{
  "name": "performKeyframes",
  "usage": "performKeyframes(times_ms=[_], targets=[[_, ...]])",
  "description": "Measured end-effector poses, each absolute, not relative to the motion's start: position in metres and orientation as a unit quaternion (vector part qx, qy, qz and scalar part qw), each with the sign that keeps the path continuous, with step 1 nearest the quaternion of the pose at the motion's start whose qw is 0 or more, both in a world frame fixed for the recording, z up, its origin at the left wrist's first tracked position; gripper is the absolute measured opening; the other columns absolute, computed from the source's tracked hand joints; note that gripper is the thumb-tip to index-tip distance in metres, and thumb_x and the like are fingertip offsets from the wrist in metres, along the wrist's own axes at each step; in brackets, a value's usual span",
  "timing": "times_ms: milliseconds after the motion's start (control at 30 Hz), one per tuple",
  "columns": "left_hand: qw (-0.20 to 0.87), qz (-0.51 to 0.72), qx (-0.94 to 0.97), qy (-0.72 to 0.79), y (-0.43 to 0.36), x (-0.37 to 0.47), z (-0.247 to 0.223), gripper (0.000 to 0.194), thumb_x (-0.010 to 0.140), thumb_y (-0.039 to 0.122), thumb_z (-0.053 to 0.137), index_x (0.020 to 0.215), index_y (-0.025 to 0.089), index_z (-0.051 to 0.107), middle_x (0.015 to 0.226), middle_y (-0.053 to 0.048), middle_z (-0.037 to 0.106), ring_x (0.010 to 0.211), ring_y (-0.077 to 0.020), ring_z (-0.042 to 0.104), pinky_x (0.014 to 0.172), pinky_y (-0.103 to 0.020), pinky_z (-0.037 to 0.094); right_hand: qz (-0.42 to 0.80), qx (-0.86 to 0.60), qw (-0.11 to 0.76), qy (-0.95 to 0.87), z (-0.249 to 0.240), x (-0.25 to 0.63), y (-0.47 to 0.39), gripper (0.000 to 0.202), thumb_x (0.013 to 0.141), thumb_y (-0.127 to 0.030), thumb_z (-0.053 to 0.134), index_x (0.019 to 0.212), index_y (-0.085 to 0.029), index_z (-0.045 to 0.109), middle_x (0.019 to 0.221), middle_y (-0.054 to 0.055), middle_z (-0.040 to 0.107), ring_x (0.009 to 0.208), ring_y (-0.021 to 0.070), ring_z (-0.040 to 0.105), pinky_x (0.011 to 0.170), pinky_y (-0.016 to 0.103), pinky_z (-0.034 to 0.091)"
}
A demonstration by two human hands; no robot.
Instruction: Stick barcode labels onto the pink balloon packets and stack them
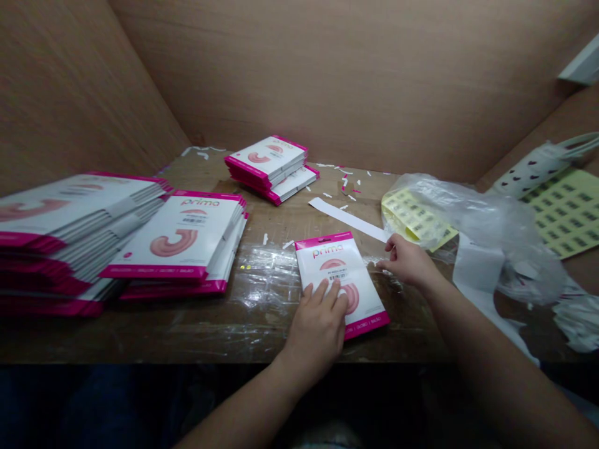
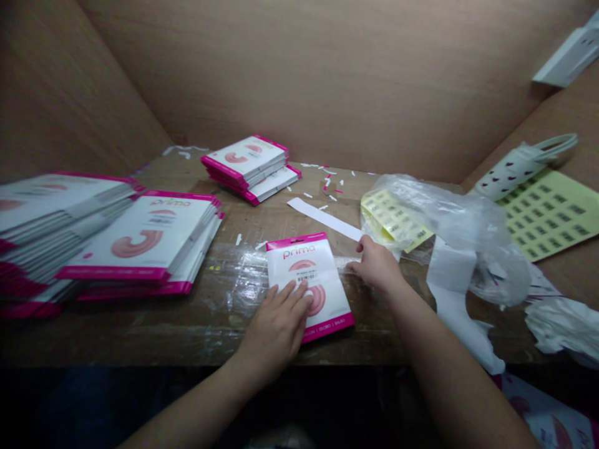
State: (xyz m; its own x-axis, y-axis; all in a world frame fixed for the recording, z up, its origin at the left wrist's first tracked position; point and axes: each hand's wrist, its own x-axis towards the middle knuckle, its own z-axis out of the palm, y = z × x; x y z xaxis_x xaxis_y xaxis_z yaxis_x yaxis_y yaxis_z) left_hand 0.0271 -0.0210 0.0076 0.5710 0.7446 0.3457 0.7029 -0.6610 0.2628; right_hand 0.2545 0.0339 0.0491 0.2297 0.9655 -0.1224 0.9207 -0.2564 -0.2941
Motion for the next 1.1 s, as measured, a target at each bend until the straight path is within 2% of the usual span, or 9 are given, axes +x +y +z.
performKeyframes(times_ms=[67,233,367,500,633,733,867,1000,1100], targets=[[0.052,0.249,0.847,0.467,-0.012,0.012,0.006,0.036,0.087,0.024,0.04,0.117,0.01,0.054,0.127,-0.019,0.054,0.12,-0.0292,0.047,0.097,-0.049,0.04,0.187,-0.772,0.074,-0.603,0.046,0.258,0.031,0.019,0.08,-0.037,0.056,0.077,-0.018,0.055,0.067,0.002,0.061,0.06,0.0158,0.056,0.052,0.024,0.034],[0.101,0.256,0.753,0.597,-0.004,0.0,-0.016,0.055,0.085,0.043,0.045,0.124,0.004,0.048,0.132,-0.029,0.043,0.129,-0.0415,0.03,0.096,-0.066,0.028,0.205,-0.737,0.093,-0.637,0.028,0.222,0.022,0.041,0.09,-0.045,0.036,0.071,-0.017,0.06,0.075,0.011,0.067,0.07,0.0227,0.062,0.055,0.029,0.039],[0.352,0.417,0.645,0.535,-0.013,0.016,-0.009,0.065,0.088,0.041,0.041,0.141,0.011,0.016,0.138,-0.026,0.038,0.126,-0.0304,0.041,0.095,-0.05,0.042,0.233,-0.698,0.214,-0.643,0.02,0.204,0.013,0.041,0.09,-0.047,0.033,0.079,-0.019,0.06,0.08,0.011,0.067,0.076,0.0268,0.063,0.064,0.036,0.044],[0.656,0.449,0.489,0.358,-0.013,0.02,0.023,0.079,0.087,0.044,0.043,0.141,0.022,-0.01,0.139,-0.019,0.04,0.113,-0.0256,0.054,0.085,-0.04,0.051,0.489,-0.567,0.435,-0.501,0.028,0.2,0.0,0.05,0.086,-0.06,0.033,0.098,-0.019,0.059,0.091,0.012,0.068,0.084,0.0285,0.065,0.071,0.042,0.05],[0.746,0.421,0.424,0.295,0.002,0.005,0.028,0.083,0.083,0.047,0.048,0.142,0.023,-0.005,0.13,-0.017,0.051,0.107,-0.0281,0.059,0.082,-0.042,0.051,0.709,-0.404,0.449,-0.363,0.039,0.189,-0.003,0.057,0.087,-0.061,0.034,0.118,-0.017,0.052,0.101,0.015,0.067,0.093,0.0298,0.064,0.079,0.046,0.05],[0.714,0.41,0.446,0.352,0.019,-0.019,0.024,0.077,0.084,0.049,0.045,0.143,0.023,0.004,0.132,-0.018,0.049,0.111,-0.0304,0.055,0.082,-0.045,0.051,0.766,-0.373,0.405,-0.332,0.043,0.179,0.016,0.054,0.089,-0.055,0.035,0.115,-0.012,0.054,0.103,0.016,0.067,0.098,0.0289,0.063,0.085,0.046,0.049],[0.507,0.467,0.532,0.491,0.06,-0.076,0.054,0.068,0.085,0.055,0.04,0.142,0.023,0.02,0.146,-0.014,0.03,0.128,-0.0286,0.038,0.096,-0.045,0.042,0.776,-0.376,0.416,-0.29,0.058,0.163,0.08,0.045,0.093,-0.045,0.034,0.115,-0.01,0.052,0.101,0.015,0.068,0.095,0.0247,0.065,0.086,0.042,0.05],[0.342,0.553,0.521,0.553,0.145,-0.125,0.112,0.058,0.087,0.051,0.036,0.135,0.018,0.034,0.14,-0.014,0.04,0.125,-0.0261,0.041,0.097,-0.044,0.041,0.706,-0.424,0.49,-0.287,0.087,0.129,0.182,0.023,0.091,-0.025,0.046,0.108,-0.012,0.055,0.089,0.009,0.071,0.081,0.0187,0.068,0.081,0.034,0.053],[0.268,0.48,0.542,0.636,0.227,-0.135,0.137,0.058,0.088,0.046,0.036,0.135,0.012,0.033,0.139,-0.016,0.041,0.124,-0.0255,0.043,0.097,-0.04,0.041,0.686,-0.438,0.505,-0.289,0.098,0.093,0.258,0.018,0.09,-0.021,0.047,0.106,-0.015,0.054,0.078,0.004,0.07,0.067,0.0152,0.066,0.07,0.03,0.055]])
